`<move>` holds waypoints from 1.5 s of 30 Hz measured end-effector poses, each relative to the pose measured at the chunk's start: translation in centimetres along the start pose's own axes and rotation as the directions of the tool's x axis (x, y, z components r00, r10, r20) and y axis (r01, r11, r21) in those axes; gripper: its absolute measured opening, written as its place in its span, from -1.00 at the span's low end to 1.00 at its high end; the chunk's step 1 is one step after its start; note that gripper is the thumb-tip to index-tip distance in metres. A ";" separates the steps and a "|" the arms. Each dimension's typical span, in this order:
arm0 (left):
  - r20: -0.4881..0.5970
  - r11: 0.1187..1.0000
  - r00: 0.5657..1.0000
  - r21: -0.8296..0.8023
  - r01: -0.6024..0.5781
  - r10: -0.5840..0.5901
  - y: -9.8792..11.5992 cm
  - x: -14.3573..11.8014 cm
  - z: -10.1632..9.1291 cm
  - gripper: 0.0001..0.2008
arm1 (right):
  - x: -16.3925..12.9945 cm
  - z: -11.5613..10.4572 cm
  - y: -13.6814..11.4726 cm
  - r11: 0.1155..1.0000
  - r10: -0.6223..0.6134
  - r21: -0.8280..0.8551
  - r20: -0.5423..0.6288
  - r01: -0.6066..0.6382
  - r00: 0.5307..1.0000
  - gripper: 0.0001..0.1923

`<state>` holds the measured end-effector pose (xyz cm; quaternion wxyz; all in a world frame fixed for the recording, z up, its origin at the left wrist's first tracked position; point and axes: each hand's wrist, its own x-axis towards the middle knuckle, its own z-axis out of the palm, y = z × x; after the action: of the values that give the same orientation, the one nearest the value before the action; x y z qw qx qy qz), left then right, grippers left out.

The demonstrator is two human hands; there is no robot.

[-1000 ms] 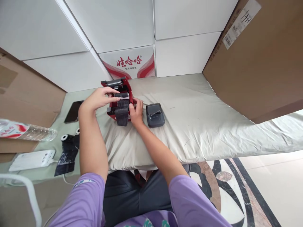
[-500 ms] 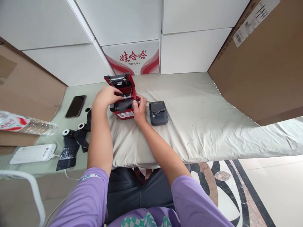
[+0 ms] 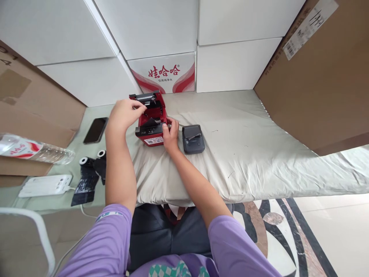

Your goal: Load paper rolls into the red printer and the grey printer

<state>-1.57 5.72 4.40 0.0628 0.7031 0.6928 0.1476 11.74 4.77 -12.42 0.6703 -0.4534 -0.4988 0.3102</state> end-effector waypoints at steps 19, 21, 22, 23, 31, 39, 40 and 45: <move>0.131 1.000 0.991 0.017 -0.009 0.007 2.7 -2.1 -1.3 -0.42 | 0.1 0.1 0.2 1.000 0.012 0.012 0.001 -0.012 1.000 -0.58; 0.147 0.999 0.989 0.040 0.000 -0.006 2.9 -1.8 -0.9 -0.39 | 0.1 0.2 0.3 1.000 0.009 0.023 -0.004 -0.009 1.000 -0.58; 0.141 0.999 0.990 0.055 0.003 -0.011 3.0 -1.7 -0.6 -0.37 | 0.1 0.2 0.4 1.000 0.008 0.029 -0.008 -0.008 1.000 -0.58; 0.126 0.998 0.992 0.068 0.008 -0.017 3.1 -1.5 -0.4 -0.34 | 0.1 0.2 0.4 0.999 0.008 0.034 -0.009 -0.007 1.000 -0.57; 0.031 0.998 0.999 0.060 -0.017 0.015 3.0 -1.2 0.7 -0.27 | 0.1 0.1 0.3 0.999 0.023 0.033 0.002 -0.023 1.000 -0.61; 0.039 0.998 0.999 0.056 -0.014 0.012 4.7 -2.0 1.2 -0.33 | 0.1 0.0 0.5 1.000 0.005 0.002 0.005 -0.005 1.000 -0.59; 0.048 0.999 0.999 0.050 -0.006 0.004 4.7 -1.9 1.1 -0.35 | 0.1 0.0 0.5 1.000 0.004 0.003 0.004 -0.004 1.000 -0.59; 0.135 0.998 0.989 -0.036 -0.054 0.059 3.8 -3.2 -2.2 -0.52 | 0.0 -0.1 0.2 1.000 0.007 0.020 0.004 -0.007 1.000 -0.57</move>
<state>1.48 2.13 7.19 0.1170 0.7297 0.6642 0.1125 11.81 4.87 -12.61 0.6728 -0.4479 -0.4953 0.3185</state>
